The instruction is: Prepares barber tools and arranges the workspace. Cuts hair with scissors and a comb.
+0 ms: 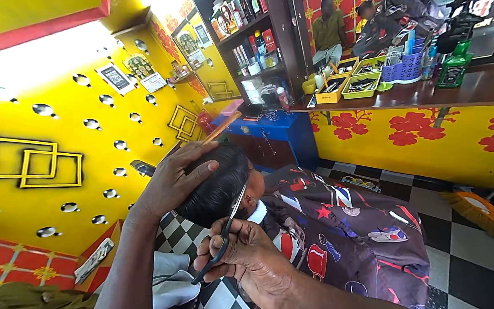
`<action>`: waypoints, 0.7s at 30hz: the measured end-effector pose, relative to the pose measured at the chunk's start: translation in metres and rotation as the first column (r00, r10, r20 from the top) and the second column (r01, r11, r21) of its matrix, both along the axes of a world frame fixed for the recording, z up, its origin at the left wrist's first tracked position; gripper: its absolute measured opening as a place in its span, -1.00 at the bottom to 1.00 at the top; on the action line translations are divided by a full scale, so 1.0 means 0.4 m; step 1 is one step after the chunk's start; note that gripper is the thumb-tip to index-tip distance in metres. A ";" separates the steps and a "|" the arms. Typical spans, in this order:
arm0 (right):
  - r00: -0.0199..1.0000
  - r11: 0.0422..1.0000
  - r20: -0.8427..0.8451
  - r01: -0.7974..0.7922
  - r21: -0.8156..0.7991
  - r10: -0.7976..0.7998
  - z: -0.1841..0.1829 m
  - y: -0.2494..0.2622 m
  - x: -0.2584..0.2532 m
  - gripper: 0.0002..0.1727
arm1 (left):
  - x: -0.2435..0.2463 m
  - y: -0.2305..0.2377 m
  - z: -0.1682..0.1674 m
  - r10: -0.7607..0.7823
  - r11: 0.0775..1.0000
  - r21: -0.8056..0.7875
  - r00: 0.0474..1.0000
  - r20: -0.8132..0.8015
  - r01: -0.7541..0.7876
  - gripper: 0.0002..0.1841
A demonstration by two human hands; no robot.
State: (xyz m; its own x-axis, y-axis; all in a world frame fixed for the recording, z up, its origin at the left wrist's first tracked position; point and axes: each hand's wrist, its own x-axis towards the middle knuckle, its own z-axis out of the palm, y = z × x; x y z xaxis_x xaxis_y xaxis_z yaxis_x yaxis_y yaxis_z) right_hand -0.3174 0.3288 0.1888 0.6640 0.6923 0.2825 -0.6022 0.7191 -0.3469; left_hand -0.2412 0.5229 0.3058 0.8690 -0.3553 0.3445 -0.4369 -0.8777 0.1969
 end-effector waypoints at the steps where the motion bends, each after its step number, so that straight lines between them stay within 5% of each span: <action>1: 1.000 1.000 0.003 -0.001 0.009 0.001 -0.002 0.000 -0.001 -0.89 | 0.000 0.001 0.000 -0.001 1.000 0.001 1.000 0.002 0.001 -0.28; 9: 0.994 0.996 0.110 -0.034 0.083 0.025 -0.022 0.001 -0.008 -0.89 | 0.000 -0.001 0.000 -0.008 1.000 0.006 1.000 0.014 0.008 -0.25; 21: 0.999 1.000 0.034 -0.023 0.001 0.023 -0.013 -0.012 0.028 -0.91 | -0.002 -0.003 -0.003 0.011 1.000 -0.013 1.000 -0.005 -0.011 -0.24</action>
State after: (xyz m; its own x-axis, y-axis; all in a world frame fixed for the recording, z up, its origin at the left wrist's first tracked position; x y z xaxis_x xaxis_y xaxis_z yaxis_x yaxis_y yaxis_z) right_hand -0.3061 0.3239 0.1838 0.6382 0.7069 0.3050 -0.6064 0.7056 -0.3665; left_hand -0.2419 0.5216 0.3048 0.8744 -0.3412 0.3451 -0.4264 -0.8796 0.2107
